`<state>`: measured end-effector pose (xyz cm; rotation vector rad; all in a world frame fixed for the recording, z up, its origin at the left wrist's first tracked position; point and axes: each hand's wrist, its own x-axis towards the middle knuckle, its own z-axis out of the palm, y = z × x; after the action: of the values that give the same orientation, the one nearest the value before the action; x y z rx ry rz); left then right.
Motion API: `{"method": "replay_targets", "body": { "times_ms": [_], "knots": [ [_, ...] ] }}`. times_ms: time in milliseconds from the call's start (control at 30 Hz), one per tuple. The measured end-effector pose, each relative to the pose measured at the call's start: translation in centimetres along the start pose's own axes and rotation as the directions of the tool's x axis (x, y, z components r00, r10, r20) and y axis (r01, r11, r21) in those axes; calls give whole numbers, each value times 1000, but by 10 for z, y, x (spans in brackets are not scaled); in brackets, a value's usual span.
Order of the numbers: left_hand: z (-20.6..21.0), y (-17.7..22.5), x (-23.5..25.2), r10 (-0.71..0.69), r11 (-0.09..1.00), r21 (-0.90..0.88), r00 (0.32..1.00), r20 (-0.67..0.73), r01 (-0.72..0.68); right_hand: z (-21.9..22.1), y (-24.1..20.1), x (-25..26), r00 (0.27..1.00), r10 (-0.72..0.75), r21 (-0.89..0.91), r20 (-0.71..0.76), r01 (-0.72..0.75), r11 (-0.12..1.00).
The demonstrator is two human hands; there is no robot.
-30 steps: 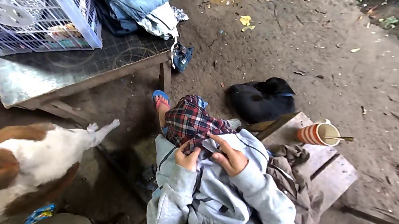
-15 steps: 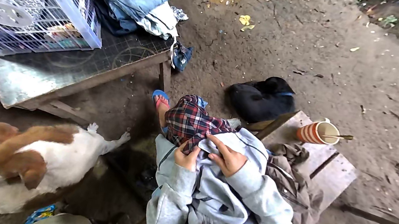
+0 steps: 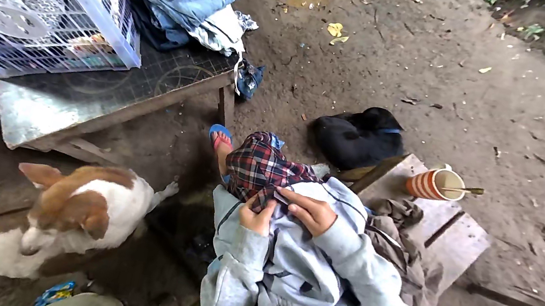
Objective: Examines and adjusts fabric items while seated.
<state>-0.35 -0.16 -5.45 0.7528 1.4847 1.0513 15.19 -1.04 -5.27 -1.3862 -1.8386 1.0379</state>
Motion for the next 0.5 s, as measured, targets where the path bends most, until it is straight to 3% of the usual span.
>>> {"method": "replay_targets", "body": {
  "times_ms": [67, 200, 333, 500],
  "knots": [
    [0, -1, 1, 4, 1000, -20, 1000, -5, -4, -3, -1, 3, 1000, 0, 111, 24, -2, 994],
    [-1, 2, 0, -13, 999, -40, 1000, -17, 12, -4, -2, 2, 998, 18, 118, 53, -24, 993],
    [-1, 7, 0, -56, 998, -1, 998, -16, 56, 1, 1, -4, 1000, -7, -7, 25, 7, 1000],
    [-1, 4, 1, -58, 997, -55, 998, -5, 57, 2, -17, -10, 992, 127, -209, 19, -121, 970]
  ]
}}
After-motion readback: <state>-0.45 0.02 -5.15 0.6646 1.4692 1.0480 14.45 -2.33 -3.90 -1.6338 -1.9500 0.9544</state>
